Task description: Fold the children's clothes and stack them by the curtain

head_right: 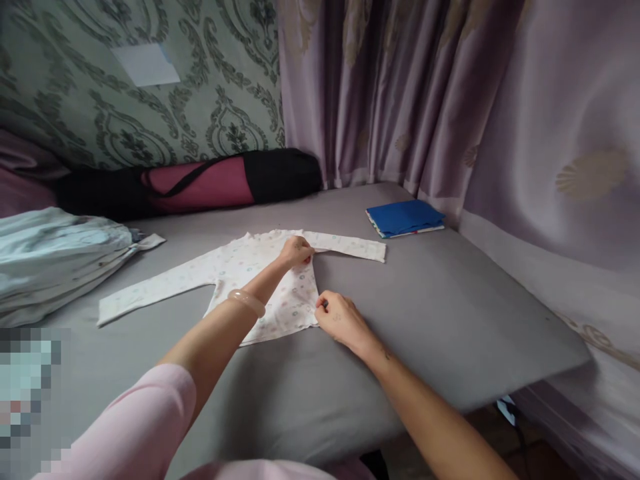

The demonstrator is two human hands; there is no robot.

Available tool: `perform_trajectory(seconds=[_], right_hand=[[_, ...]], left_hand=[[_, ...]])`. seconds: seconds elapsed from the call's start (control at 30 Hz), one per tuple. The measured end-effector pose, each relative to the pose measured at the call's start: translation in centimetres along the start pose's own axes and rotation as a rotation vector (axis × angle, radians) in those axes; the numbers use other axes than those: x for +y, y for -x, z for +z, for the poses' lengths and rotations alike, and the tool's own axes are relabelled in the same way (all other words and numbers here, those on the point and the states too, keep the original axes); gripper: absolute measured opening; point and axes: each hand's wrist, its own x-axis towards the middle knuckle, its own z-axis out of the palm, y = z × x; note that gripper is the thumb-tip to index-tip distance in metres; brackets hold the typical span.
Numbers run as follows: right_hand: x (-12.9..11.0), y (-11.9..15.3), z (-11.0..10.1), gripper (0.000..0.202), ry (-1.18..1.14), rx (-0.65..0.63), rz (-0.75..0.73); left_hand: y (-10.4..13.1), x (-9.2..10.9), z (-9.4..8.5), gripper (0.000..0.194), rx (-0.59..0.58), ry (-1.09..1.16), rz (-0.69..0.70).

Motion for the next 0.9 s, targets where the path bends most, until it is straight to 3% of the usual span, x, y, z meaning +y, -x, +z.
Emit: perform_trajectory(seconds=[0.17, 0.33, 0.4, 0.43, 0.53, 0.63, 0.73, 0.9], right_hand=[[-0.6, 0.3, -0.8, 0.019, 0.189, -0.045, -0.049], [-0.6, -2.1, -3.8, 0.026, 0.202, -0.290, -0.055], [-0.9, -4.5, -4.4, 0.030, 0.148, -0.228, -0.101], [-1.2, -5.9, -4.4, 0.030, 0.133, -0.129, -0.150], [-2.3, -9.9, -2.4, 0.031, 0.144, 0.114, -0.371], [-2.9, -12.3, 1.0, 0.040, 0.217, 0.075, -0.539], [-2.6, -12.7, 3.6, 0.048, 0.349, 0.052, -0.558], [-1.0, -10.6, 3.7, 0.060, 0.479, -0.023, -0.617]], left_hand=[[0.4, 0.0, 0.1, 0.023, 0.022, 0.058, 0.018], [3.9, -1.5, -0.6, 0.025, 0.047, 0.053, 0.182], [6.8, -2.1, -0.5, 0.025, 0.053, -0.030, 0.297], [8.3, -2.3, -0.3, 0.023, 0.033, -0.073, 0.350], [12.7, -1.8, 0.9, 0.017, -0.064, -0.202, 0.434], [15.8, -0.6, 2.2, 0.020, -0.133, -0.348, 0.484], [17.9, 0.2, 2.9, 0.028, -0.109, -0.458, 0.561], [20.6, -0.7, 1.8, 0.043, -0.100, -0.354, 0.688]])
